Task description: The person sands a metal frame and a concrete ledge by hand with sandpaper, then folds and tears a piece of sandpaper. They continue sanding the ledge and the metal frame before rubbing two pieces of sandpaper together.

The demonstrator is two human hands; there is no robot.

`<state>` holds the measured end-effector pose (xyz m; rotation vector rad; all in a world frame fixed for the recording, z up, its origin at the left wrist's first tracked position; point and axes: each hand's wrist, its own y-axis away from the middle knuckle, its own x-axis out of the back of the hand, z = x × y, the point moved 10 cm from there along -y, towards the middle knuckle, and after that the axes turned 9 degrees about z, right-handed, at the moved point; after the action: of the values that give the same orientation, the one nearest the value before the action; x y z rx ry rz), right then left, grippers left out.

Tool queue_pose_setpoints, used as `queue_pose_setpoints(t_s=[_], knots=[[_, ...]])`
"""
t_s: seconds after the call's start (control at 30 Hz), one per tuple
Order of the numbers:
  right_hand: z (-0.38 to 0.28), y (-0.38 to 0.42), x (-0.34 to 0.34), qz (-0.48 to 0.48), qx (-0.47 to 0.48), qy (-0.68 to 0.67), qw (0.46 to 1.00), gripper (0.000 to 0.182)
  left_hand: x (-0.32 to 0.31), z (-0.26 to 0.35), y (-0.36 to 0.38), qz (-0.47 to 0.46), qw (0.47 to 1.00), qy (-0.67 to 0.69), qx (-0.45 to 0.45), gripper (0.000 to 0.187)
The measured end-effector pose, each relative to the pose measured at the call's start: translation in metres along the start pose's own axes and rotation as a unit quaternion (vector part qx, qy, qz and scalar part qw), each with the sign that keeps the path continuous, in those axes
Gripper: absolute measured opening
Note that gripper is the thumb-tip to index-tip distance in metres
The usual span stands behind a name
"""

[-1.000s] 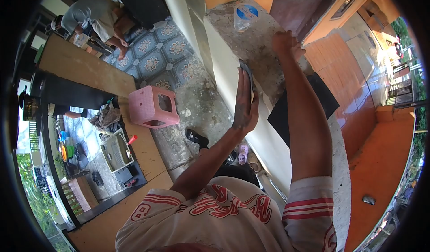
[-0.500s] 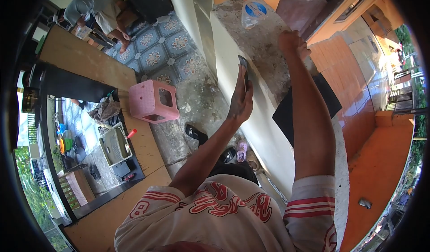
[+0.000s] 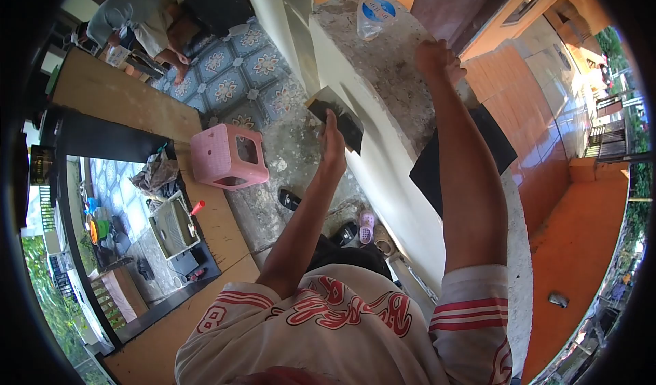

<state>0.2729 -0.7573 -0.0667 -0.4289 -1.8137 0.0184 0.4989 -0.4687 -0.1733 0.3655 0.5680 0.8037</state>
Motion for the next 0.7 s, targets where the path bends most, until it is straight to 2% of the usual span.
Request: queue_pose_setpoints(t_s=[0.07, 0.2, 0.23, 0.3, 0.4, 0.5, 0.57, 0.7], knots=[[-0.014, 0.032, 0.041, -0.027, -0.022, 0.017, 0.999, 0.054, 0.019, -0.003, 0.008, 0.06, 0.996, 0.062, -0.004, 0.064], [0.004, -0.002, -0.01, -0.006, -0.007, 0.003, 1.0, 0.054, 0.04, -0.021, -0.003, 0.088, 0.992, 0.089, -0.003, 0.062], [0.003, -0.006, -0.009, 0.029, 0.009, -0.017, 0.999, 0.052, 0.04, -0.02, -0.005, 0.089, 0.992, 0.089, -0.002, 0.062], [0.005, -0.011, -0.011, 0.063, 0.026, -0.037, 0.997, 0.051, 0.051, -0.021, -0.006, 0.151, 0.986, 0.064, 0.014, 0.057], [0.004, -0.015, -0.014, 0.073, 0.041, -0.04, 0.996, 0.052, 0.048, -0.01, -0.005, 0.117, 0.986, 0.118, -0.012, 0.05], [0.007, -0.014, -0.024, -0.004, 0.012, 0.008, 1.0, 0.055, 0.046, 0.002, 0.001, 0.094, 0.981, 0.163, -0.042, 0.047], [0.002, -0.001, -0.005, -0.011, -0.004, -0.002, 1.0, 0.055, 0.052, -0.008, -0.009, 0.097, 0.981, 0.162, -0.046, 0.043], [0.001, -0.004, -0.003, 0.042, 0.019, -0.048, 0.998, 0.055, 0.056, -0.01, -0.012, 0.097, 0.981, 0.159, -0.045, 0.042]])
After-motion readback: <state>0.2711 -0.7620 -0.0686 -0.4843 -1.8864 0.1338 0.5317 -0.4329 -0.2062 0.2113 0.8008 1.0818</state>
